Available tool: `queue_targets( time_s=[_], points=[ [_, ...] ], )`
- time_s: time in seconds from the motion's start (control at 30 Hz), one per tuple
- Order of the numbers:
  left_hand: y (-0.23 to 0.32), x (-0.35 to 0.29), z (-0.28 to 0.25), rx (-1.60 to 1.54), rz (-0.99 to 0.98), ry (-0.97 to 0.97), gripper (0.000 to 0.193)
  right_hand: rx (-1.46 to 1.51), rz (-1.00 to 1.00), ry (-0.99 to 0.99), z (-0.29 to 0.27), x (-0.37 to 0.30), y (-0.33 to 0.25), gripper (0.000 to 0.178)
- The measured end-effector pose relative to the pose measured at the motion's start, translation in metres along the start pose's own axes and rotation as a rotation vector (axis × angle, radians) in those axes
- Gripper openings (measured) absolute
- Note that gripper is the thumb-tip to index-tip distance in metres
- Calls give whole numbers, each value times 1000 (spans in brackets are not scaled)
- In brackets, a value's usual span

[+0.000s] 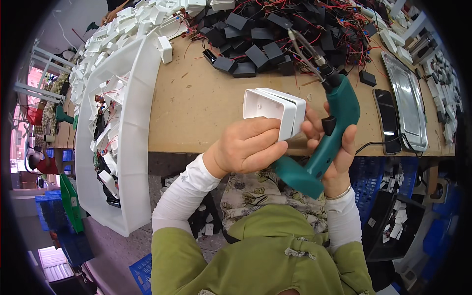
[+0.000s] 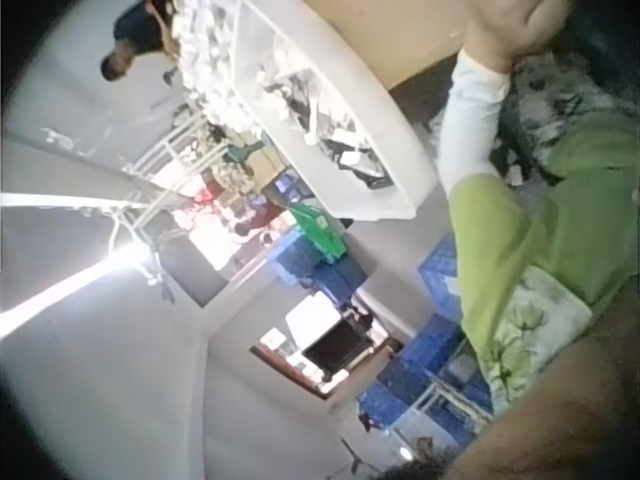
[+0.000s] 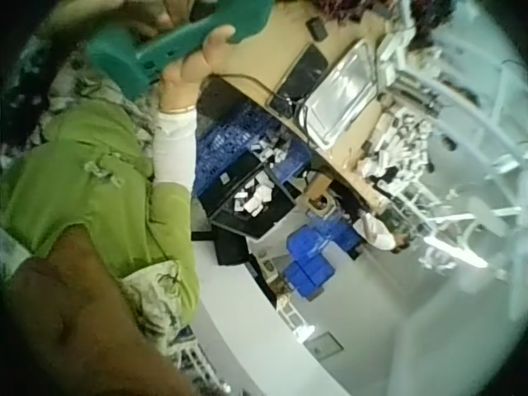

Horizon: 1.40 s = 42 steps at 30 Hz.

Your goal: The person is assembling small white plastic boxes, using a heat tool to secure wires and components inside.

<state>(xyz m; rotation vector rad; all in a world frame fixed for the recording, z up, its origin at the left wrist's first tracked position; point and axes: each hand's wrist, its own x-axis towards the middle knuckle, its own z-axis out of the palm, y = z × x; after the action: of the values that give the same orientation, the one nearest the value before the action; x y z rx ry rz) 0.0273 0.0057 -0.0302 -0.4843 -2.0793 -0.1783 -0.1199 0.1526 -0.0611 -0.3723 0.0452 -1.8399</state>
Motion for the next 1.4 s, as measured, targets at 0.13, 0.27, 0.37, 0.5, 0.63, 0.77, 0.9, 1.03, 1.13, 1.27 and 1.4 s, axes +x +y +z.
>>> queue_targets(
  time_s=[0.13, 0.27, 0.37, 0.5, 0.63, 0.77, 0.9, 1.03, 1.13, 1.27, 1.4],
  points=[
    [4, -4, -2, -79, -58, 64, 25, 70, -33, -28, 5, 1, 7, 63],
    [7, -6, -6, -74, -85, 68, 23, 59, -53, -1, 5, 1, 8, 63],
    [-1, -23, -9, 163, -309, 238, 32, 27, -131, 5, 8, -4, 4, 63],
    [-8, -33, -18, 244, -414, 192, 36, -25, -157, -8, 7, 0, -5, 62],
    [1, -38, -26, 226, -535, 287, 33, -59, -134, 57, -4, 7, -2, 62],
    [11, -35, -29, 229, -415, -4, 28, -116, -129, 123, -7, 5, 0, 63],
    [19, -29, -16, 182, -379, -137, 30, -174, -91, 124, -8, -6, -7, 63],
    [22, -13, -20, 126, -499, -220, 33, -188, -62, 154, -9, -17, -14, 65],
    [18, -11, -27, 153, -472, -208, 35, -192, -49, 153, -9, -20, -16, 66],
    [9, 4, -25, 142, -492, -114, 33, -180, -49, 151, -6, -17, -14, 65],
    [7, 38, -3, 104, -447, -224, 29, -124, -37, 119, -7, -16, -15, 64]
  ],
)
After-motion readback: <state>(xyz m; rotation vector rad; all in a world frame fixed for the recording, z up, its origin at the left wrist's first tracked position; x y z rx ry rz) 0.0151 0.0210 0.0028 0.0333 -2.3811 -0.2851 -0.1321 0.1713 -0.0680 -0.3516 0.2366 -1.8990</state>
